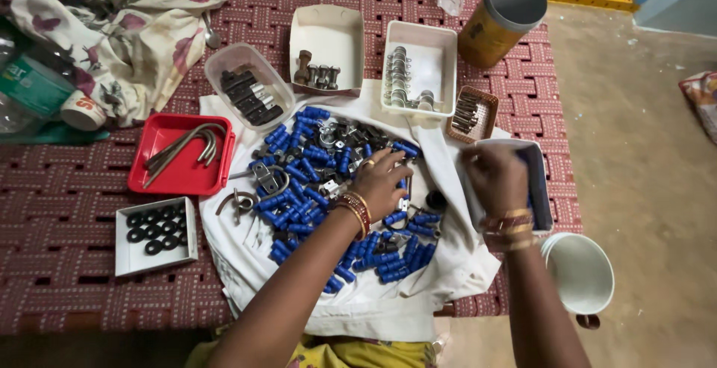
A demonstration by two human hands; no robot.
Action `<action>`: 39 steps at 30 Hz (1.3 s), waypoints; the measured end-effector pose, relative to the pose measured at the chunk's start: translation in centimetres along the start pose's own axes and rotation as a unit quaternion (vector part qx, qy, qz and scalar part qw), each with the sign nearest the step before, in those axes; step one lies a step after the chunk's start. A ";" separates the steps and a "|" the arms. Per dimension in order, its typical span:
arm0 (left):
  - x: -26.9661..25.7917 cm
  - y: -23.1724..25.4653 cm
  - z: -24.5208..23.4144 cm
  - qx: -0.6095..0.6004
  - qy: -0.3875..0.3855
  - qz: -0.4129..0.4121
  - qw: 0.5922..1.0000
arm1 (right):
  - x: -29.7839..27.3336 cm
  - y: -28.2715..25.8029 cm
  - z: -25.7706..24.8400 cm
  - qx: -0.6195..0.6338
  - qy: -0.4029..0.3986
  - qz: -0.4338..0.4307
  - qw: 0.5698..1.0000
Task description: The person sorts various hardware components by hand into different containers and onto a white cloth, including blue plastic parts, metal brackets, and small black rings.
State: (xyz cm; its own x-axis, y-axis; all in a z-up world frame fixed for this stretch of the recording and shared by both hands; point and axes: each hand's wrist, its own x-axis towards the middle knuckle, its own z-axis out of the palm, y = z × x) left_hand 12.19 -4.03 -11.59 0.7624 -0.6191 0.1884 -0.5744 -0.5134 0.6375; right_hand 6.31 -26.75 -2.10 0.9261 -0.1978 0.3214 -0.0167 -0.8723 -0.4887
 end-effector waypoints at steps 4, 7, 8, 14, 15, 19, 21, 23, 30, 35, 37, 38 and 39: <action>-3.7 0.9 -0.7 0.012 0.016 0.023 1.000 | -8.1 -2.3 -0.1 0.032 -0.053 -0.012 0.998; -7.0 1.7 -1.2 0.064 -0.015 0.038 0.997 | -13.5 -3.3 -0.2 0.040 -0.050 -0.001 0.998; -8.2 2.0 -1.4 0.059 -0.021 0.056 0.996 | -15.0 -3.3 -0.3 0.043 -0.057 0.014 0.997; -11.8 3.4 -0.6 0.089 -0.056 0.064 0.992 | -18.8 -2.0 0.5 -0.008 -0.030 -0.079 0.996; -12.1 3.5 -0.2 0.100 -0.055 0.065 0.991 | -19.0 -1.7 0.7 -0.007 -0.031 -0.079 0.996; -13.2 3.2 0.3 0.148 -0.044 0.071 0.985 | -18.9 -0.7 1.3 -0.047 -0.058 -0.122 0.990; -13.4 3.4 0.2 0.175 -0.028 0.075 0.981 | -18.9 -0.5 1.3 -0.072 -0.062 -0.145 0.985; -13.2 3.6 0.0 0.173 -0.056 0.042 0.982 | -19.1 -0.8 1.4 -0.070 -0.053 -0.130 0.988; -13.3 4.0 0.1 0.216 0.011 -0.024 0.976 | -19.1 -1.6 0.8 -0.081 -0.044 -0.125 0.988; -13.7 3.6 0.6 0.225 0.032 -0.036 0.973 | -19.1 -1.8 0.7 -0.083 -0.044 -0.112 0.989; -13.9 3.5 0.8 0.220 0.040 -0.028 0.974 | -19.2 -1.8 0.8 -0.080 -0.039 -0.111 0.990; -14.0 3.3 0.9 0.221 0.064 -0.013 0.973 | -19.2 -1.7 0.8 -0.079 -0.034 -0.110 0.990; -14.2 3.2 1.0 0.222 0.089 0.002 0.971 | -19.3 -1.7 0.8 -0.078 -0.034 -0.111 0.990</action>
State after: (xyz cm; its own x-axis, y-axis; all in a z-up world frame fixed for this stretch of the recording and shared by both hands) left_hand -0.77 2.52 -12.92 0.7766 -0.5299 0.3409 -0.6193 -0.7413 0.2587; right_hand -11.18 -21.06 -8.13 0.9369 0.0325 0.3481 0.1370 -0.9501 -0.2802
